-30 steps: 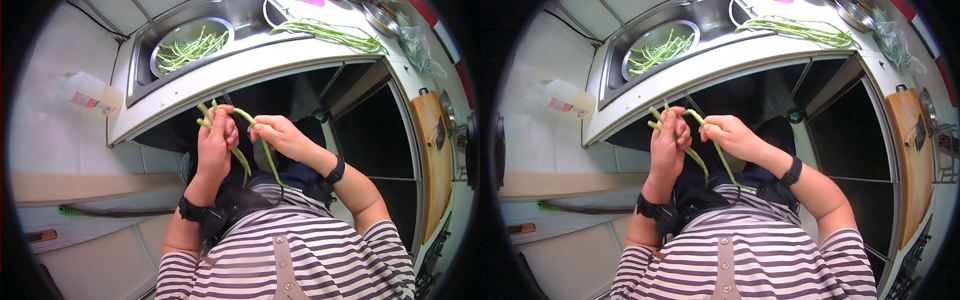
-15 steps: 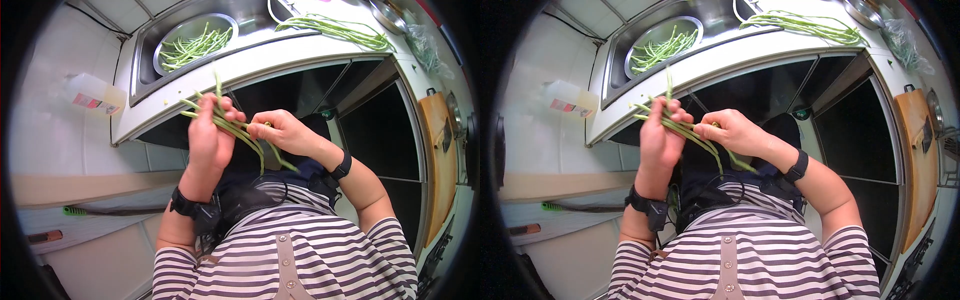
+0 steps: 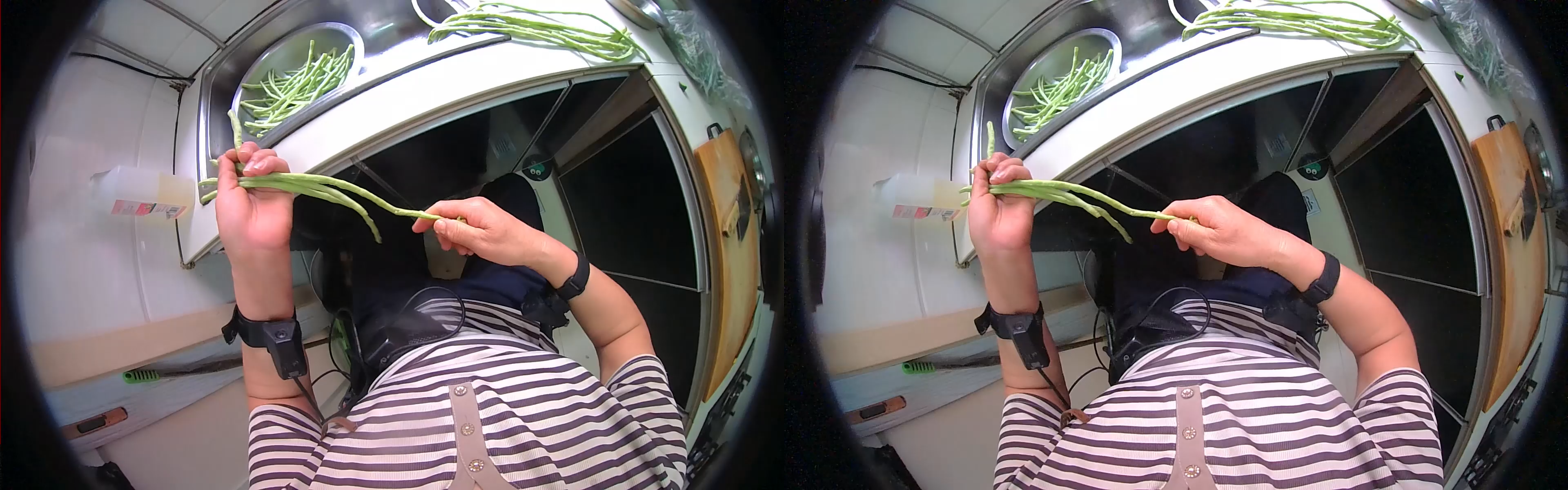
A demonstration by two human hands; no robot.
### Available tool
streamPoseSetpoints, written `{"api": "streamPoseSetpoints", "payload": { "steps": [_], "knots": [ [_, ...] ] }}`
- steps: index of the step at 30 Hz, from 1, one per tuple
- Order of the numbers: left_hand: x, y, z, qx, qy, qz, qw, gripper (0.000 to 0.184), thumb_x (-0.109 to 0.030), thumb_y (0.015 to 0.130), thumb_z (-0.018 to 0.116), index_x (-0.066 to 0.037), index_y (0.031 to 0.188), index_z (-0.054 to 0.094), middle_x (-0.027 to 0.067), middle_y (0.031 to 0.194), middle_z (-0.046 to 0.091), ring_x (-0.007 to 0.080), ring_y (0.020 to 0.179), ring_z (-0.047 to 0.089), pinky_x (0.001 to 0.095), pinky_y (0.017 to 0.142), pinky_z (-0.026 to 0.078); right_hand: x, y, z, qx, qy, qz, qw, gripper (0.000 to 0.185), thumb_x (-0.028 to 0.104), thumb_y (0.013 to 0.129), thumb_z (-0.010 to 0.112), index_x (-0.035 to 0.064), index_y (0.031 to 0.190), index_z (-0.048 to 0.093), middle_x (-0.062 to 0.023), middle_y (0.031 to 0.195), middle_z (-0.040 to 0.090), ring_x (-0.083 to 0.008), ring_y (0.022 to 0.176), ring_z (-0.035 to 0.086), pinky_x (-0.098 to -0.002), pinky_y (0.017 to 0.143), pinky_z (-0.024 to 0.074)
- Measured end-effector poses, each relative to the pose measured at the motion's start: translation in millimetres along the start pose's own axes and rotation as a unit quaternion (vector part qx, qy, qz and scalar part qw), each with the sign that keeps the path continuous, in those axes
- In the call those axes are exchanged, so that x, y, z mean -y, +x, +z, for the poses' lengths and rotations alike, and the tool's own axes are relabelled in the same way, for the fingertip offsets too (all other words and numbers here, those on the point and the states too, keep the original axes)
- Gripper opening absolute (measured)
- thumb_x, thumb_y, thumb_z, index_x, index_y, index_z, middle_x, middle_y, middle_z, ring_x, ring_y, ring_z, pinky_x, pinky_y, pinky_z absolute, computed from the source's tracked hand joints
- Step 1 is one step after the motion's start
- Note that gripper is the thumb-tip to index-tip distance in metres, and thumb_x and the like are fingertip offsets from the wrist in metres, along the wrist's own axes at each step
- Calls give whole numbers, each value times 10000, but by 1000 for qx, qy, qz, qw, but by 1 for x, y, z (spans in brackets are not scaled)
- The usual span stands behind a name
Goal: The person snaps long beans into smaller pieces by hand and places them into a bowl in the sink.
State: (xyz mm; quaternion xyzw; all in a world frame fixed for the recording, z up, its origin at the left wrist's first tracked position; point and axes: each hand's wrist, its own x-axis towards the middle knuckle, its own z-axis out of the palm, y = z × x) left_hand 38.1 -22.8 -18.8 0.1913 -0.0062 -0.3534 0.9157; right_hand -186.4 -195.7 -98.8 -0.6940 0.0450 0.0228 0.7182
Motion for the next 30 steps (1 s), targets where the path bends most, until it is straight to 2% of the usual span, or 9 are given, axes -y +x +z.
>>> {"api": "streamPoseSetpoints", "payload": {
  "steps": [7,11,14,17,21,23,27,29,30],
  "knots": [
    [16,-17,14,45,31,37,998,267,-242,1048,348,-44,893,438,58,813,424,152,672,412,294,631,426,-15,12,9,70,2,38,997,261,191,975,460,20,1057,639,7,707,553,-73,637,507,-230,578,426],
    [10,-39,22,74,71,64,993,231,-251,1048,364,-73,937,460,41,799,421,129,647,377,265,572,369,-27,19,29,-111,-400,-125,901,194,129,850,510,4,892,651,-132,684,583,-219,616,576,-348,594,472],
    [5,-65,29,116,132,94,980,208,-271,1044,386,-121,958,500,14,780,442,109,623,359,234,535,321,-24,36,16,-148,-6,-12,989,141,144,832,548,38,747,585,-31,621,552,-150,529,491,-289,506,406],
    [-32,-83,29,211,120,157,957,223,-268,1039,402,-102,943,515,11,785,450,109,625,361,239,530,318,-54,49,-23,-164,343,111,918,151,180,910,509,105,825,608,67,586,352,-52,517,308,-229,487,251],
    [-74,-109,38,190,157,296,923,211,-190,1018,414,-18,902,454,34,761,404,104,603,344,242,513,307,-26,47,23,-107,202,153,961,293,327,993,481,87,901,622,76,638,384,-61,547,343,-220,508,307],
    [-91,-113,32,159,205,324,910,217,-210,1027,402,-24,942,475,30,768,419,103,610,344,243,521,303,-20,62,46,-57,167,158,972,351,382,1012,443,75,966,606,57,689,448,-64,613,438,-226,569,385],
    [-108,-108,23,119,292,347,883,263,-242,1043,379,-23,1080,519,19,771,447,100,620,344,244,536,294,-25,100,104,21,157,158,975,528,446,1007,427,4,1274,538,-114,1177,590,-193,1096,565,-330,922,467],
    [-111,-104,24,115,303,348,880,279,-231,1043,376,-1,1121,513,22,765,433,102,618,339,244,533,294,-25,106,124,109,108,119,981,641,478,1007,400,-37,1389,419,-189,1407,456,-266,1324,416,-381,1082,353],
    [-111,-101,24,115,304,346,880,288,-222,1041,378,15,1138,509,25,763,421,103,617,335,244,530,296,-40,113,130,106,-75,12,991,684,494,1009,374,-63,1407,374,-231,1469,377,-311,1405,306,-385,1141,261]
  ]
}}
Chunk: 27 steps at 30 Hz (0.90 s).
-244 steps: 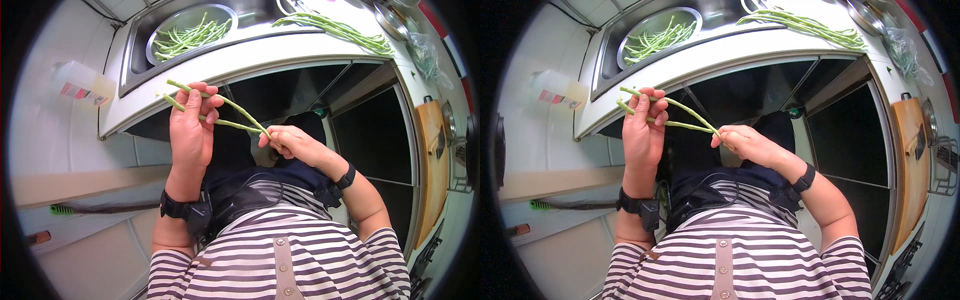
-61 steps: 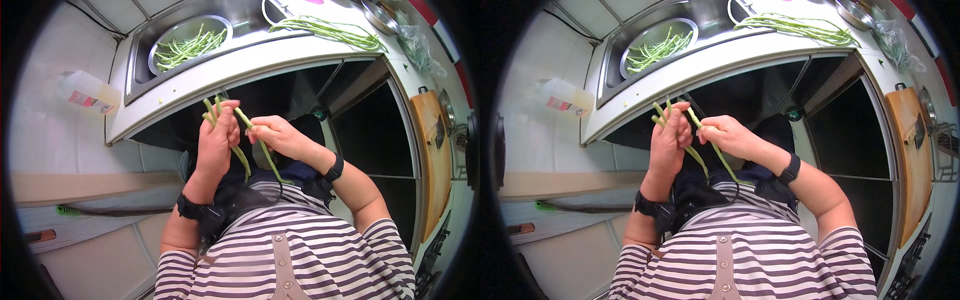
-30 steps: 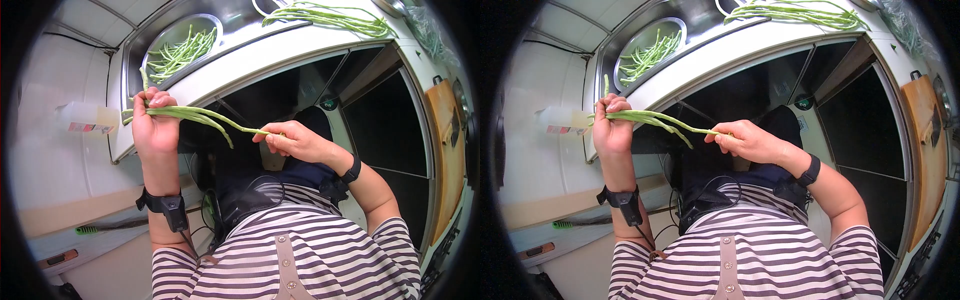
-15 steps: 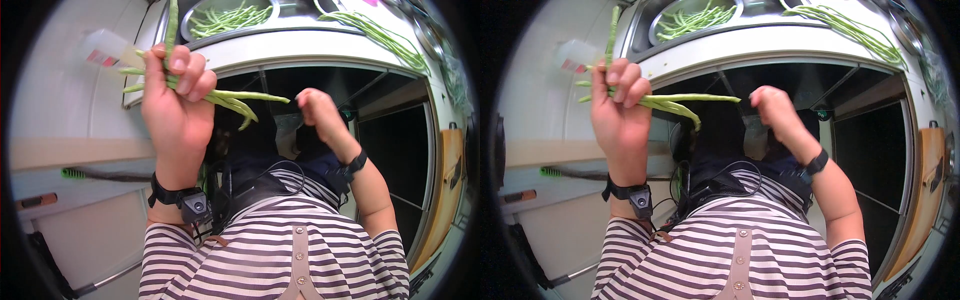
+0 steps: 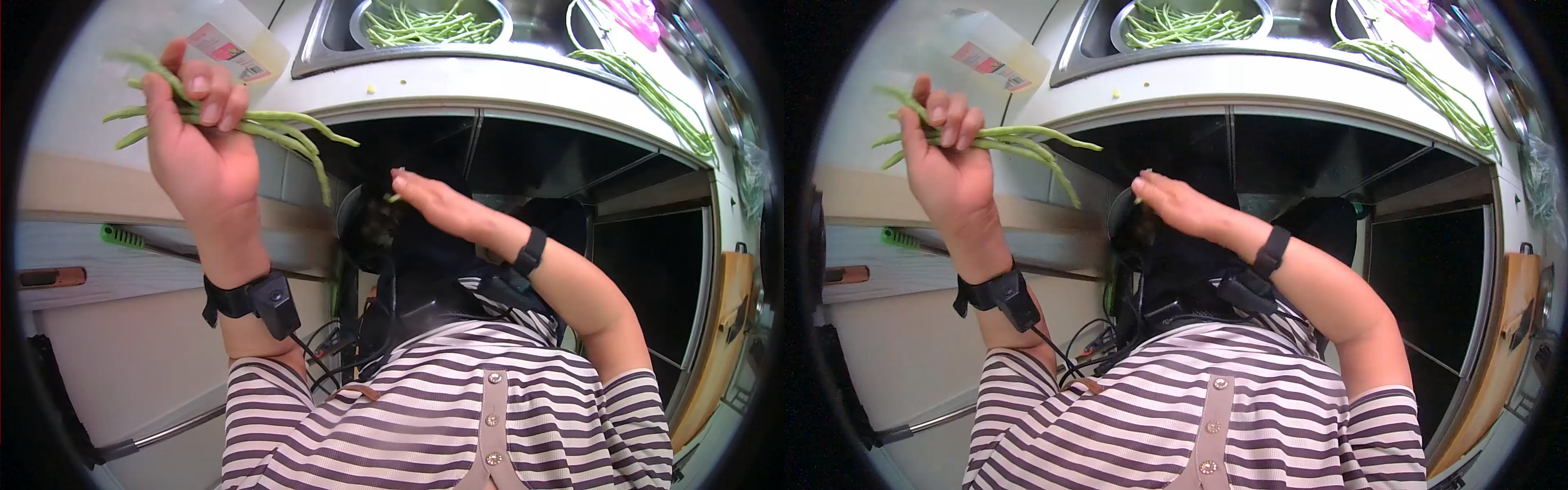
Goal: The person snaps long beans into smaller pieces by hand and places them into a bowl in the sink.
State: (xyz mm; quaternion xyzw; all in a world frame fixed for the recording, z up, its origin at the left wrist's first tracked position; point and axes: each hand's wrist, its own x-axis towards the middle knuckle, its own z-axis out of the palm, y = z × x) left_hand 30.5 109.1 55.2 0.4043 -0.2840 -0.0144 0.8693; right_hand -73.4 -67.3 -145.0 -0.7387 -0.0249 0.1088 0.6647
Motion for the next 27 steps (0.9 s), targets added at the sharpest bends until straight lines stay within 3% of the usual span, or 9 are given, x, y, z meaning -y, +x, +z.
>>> {"api": "streamPoseSetpoints", "payload": {
  "steps": [3,7,11,17,19,20,22,25,27],
  "knots": [
    [8,7,4,-6,-16,-15,1000,262,-216,1037,390,3,1104,517,23,754,405,101,607,328,242,517,295,-21,1,-3,-11,-168,-91,981,617,434,1019,380,-50,1401,384,-290,1461,349,-358,1411,282,-390,1149,234],
    [25,27,18,-24,42,9,999,250,-267,1028,433,-34,1026,525,11,734,398,93,594,324,234,507,285,-21,-33,-41,-9,-120,-114,986,456,313,1000,474,-6,1324,503,-242,1385,467,-342,1328,416,-384,1088,336],
    [48,65,47,11,170,113,979,317,-381,995,508,-68,945,509,-14,710,398,81,576,334,230,495,274,-23,-92,-78,-30,-12,21,999,360,254,972,522,-12,1200,604,-152,1149,645,-231,1056,614,-337,920,473],
    [124,151,69,152,361,298,870,299,-339,922,658,-72,916,525,15,765,558,116,608,495,253,539,419,-56,-175,-96,-139,103,93,981,316,207,960,539,-16,1172,611,-98,1093,651,-177,1003,615,-317,901,482],
    [157,169,72,186,504,266,801,371,-353,848,738,-52,901,526,64,821,620,184,683,578,282,625,475,-52,-184,-102,-166,118,109,973,301,191,953,549,-14,1164,613,-85,1087,647,-164,996,614,-309,901,482],
    [173,176,72,209,588,172,762,444,-355,798,772,-34,1009,548,115,974,649,266,845,625,346,756,492,-52,-186,-105,-178,125,114,969,299,188,951,550,-13,1162,614,-84,1089,646,-165,1000,613,-308,903,481],
    [232,182,38,287,633,172,698,517,-370,799,762,-31,1120,540,141,1094,625,308,1006,591,393,887,448,-53,-194,-113,-211,110,92,967,284,185,947,554,-2,1151,621,-82,1091,643,-166,1002,610,-303,891,482],
    [280,145,25,342,732,141,573,623,-435,898,623,-10,1322,457,210,1306,527,359,1273,457,448,1049,347,-25,-194,-149,-289,-159,-20,944,184,122,906,576,11,1036,645,-117,978,635,-209,921,631,-313,803,493],
    [279,115,32,399,661,64,632,625,-489,941,516,5,1320,454,203,1336,495,358,1279,435,446,1071,312,2,-197,-184,-362,-201,-42,909,135,88,884,585,6,968,651,-120,908,630,-227,820,632,-312,733,496]
  ]
}}
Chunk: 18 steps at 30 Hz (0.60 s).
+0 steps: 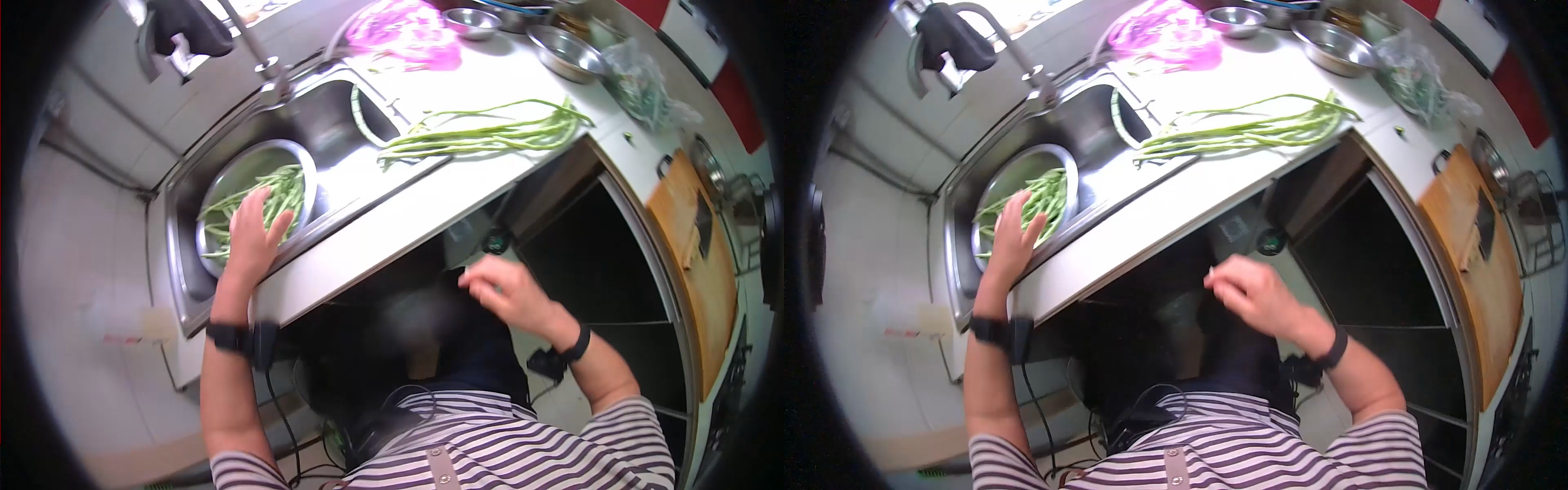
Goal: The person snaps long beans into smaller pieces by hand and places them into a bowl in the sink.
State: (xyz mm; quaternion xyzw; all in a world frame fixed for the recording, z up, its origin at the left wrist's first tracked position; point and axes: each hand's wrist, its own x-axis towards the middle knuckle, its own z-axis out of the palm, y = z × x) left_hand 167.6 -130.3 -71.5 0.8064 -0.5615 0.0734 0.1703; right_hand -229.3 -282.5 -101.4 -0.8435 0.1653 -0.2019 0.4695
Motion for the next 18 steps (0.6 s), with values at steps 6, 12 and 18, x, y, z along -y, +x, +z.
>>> {"api": "streamPoseSetpoints", "payload": {
  "steps": [6,12,18],
  "knots": [
    [-100,-53,-15,5,-54,28,998,595,-488,928,509,-19,1293,481,181,1278,513,329,1252,452,535,1121,188,-10,104,-119,-336,-256,-68,904,167,118,891,598,25,1021,647,-128,860,632,-258,709,615,-347,641,492],
    [-104,-56,-6,-48,-72,11,996,532,-467,933,503,-31,1238,509,164,1248,535,331,1218,480,546,1120,202,-80,162,-200,-186,-536,159,808,218,222,871,597,132,1058,664,-142,949,689,-307,912,660,-426,718,518],
    [-102,-61,-3,-131,-104,29,985,413,-407,938,511,-42,1120,575,149,1136,591,330,1109,537,530,1076,274,-23,158,-150,-370,-266,29,890,210,162,888,574,92,1074,639,-136,935,690,-257,914,677,-370,760,521]
  ]
}}
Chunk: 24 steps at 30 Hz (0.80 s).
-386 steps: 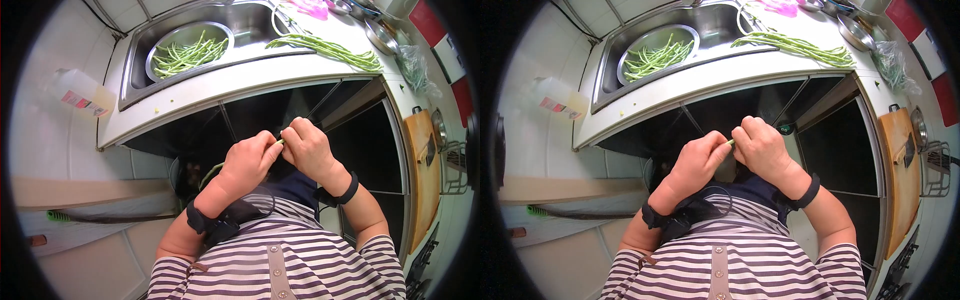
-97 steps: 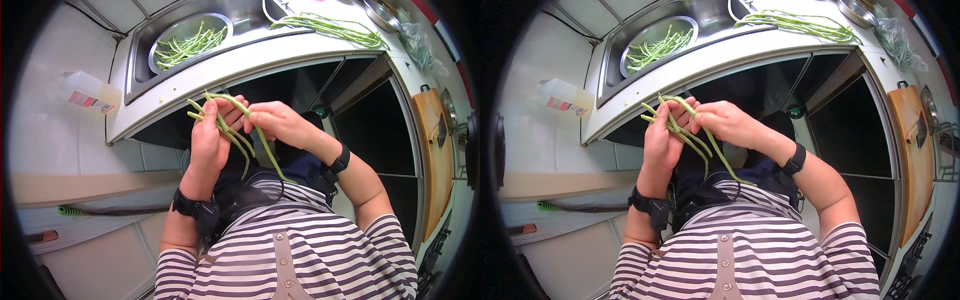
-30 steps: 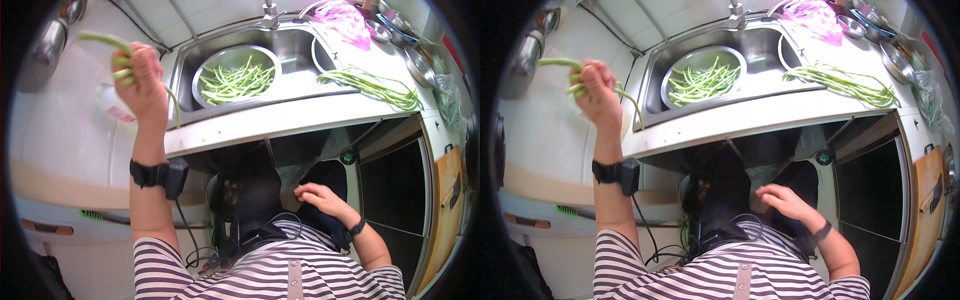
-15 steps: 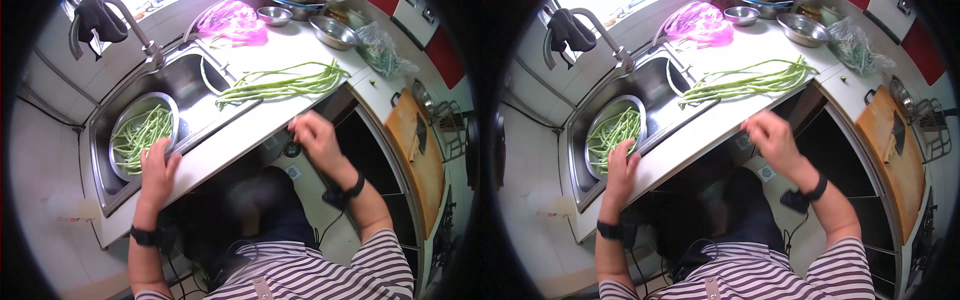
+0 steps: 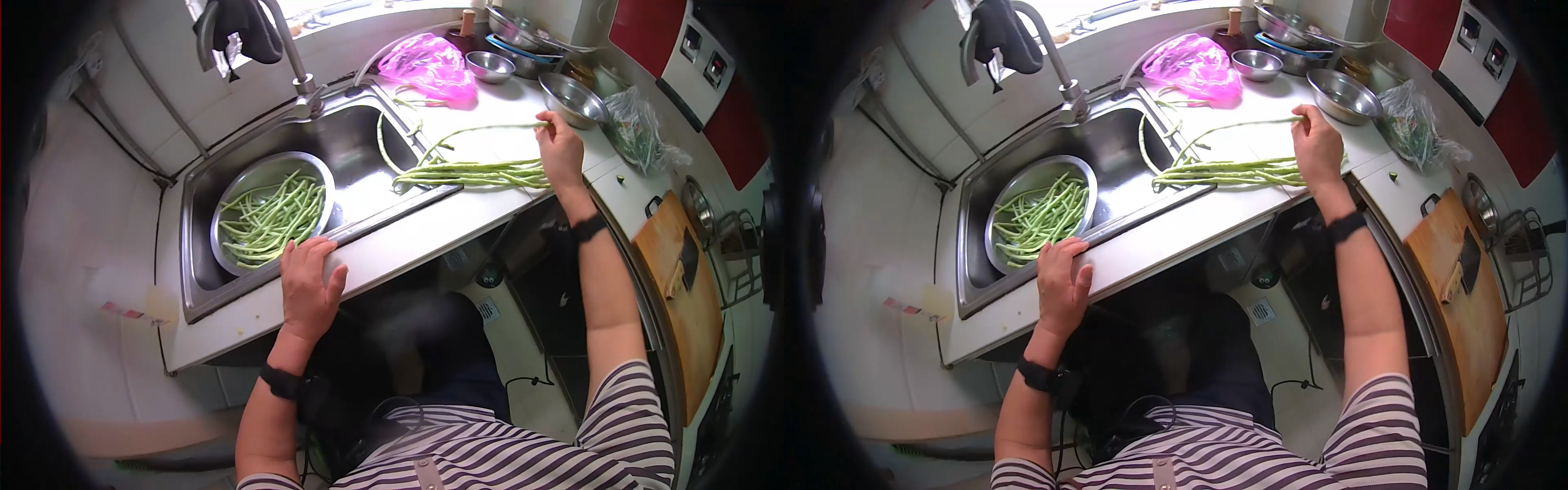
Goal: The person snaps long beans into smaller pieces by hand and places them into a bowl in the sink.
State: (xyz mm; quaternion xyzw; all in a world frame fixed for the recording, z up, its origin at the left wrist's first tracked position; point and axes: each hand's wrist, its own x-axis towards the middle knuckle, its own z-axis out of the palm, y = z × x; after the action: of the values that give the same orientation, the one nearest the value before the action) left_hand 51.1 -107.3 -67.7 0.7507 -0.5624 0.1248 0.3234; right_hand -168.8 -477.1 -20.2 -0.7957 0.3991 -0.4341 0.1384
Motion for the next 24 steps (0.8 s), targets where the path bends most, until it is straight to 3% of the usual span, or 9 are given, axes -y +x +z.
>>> {"api": "streamPoseSetpoints", "payload": {
  "steps": [2,4,6,8,12,14,16,19,24],
  "knots": [
    [0,-3,-2,-17,-15,14,1000,395,-391,935,518,-43,1112,580,148,1116,596,329,1089,544,528,1063,287,20,-23,8,-76,308,-53,947,214,91,889,550,41,1086,614,-138,967,676,-243,925,677,-358,779,517],
    [-1,-4,-5,-48,-69,11,996,382,-363,950,513,-24,1115,578,155,1087,602,330,1078,552,454,1040,333,81,-67,-11,-44,363,-92,926,246,-10,850,523,-14,1091,571,-146,1010,648,-229,945,665,-329,814,510],
    [-9,-6,-6,-79,-173,-37,981,391,-356,966,498,-9,1129,571,160,1076,602,331,1080,553,408,1029,351,111,-104,-14,12,333,-242,911,223,-36,803,532,-1,1017,585,-162,1010,647,-234,945,667,-307,796,515],
    [-34,-14,-16,-51,-334,-74,938,513,-407,1004,447,40,1249,513,165,1212,581,257,1178,527,360,1005,382,146,-152,-20,110,337,-256,900,156,-26,789,570,15,937,601,-149,973,644,-258,891,666,-323,741,525],
    [-92,-39,-37,5,-551,-148,821,452,-303,1020,463,31,1324,462,127,1220,584,186,1152,529,303,952,419,180,-225,-10,295,335,-322,835,90,31,757,653,39,826,597,-106,820,574,-305,740,608,-378,657,515],
    [-99,-58,-39,43,-565,-141,812,354,-259,1038,426,28,1211,537,52,954,587,121,938,561,255,879,446,186,-253,-4,292,388,-319,814,116,42,729,671,53,803,582,-97,809,561,-283,719,596,-366,611,496],
    [-97,-76,-37,37,-587,-186,787,357,-294,1047,388,10,1132,554,25,802,543,129,888,596,263,851,467,185,-272,-5,349,388,-280,806,129,50,708,681,64,788,580,-95,779,568,-277,709,601,-358,610,493],
    [-90,-94,-37,28,-589,-241,771,345,-291,1047,396,7,1085,567,0,751,493,114,836,583,240,788,459,189,-281,-9,313,327,-351,820,143,63,686,698,67,774,585,-80,773,606,-261,702,624,-347,629,502],
    [-89,-110,-44,91,-489,-262,827,306,-266,1043,412,-15,1024,586,-29,701,487,38,673,477,225,620,408,175,-267,-29,193,263,-385,863,205,81,662,724,58,835,617,-69,853,667,-233,722,651,-351,646,507]
  ]
}}
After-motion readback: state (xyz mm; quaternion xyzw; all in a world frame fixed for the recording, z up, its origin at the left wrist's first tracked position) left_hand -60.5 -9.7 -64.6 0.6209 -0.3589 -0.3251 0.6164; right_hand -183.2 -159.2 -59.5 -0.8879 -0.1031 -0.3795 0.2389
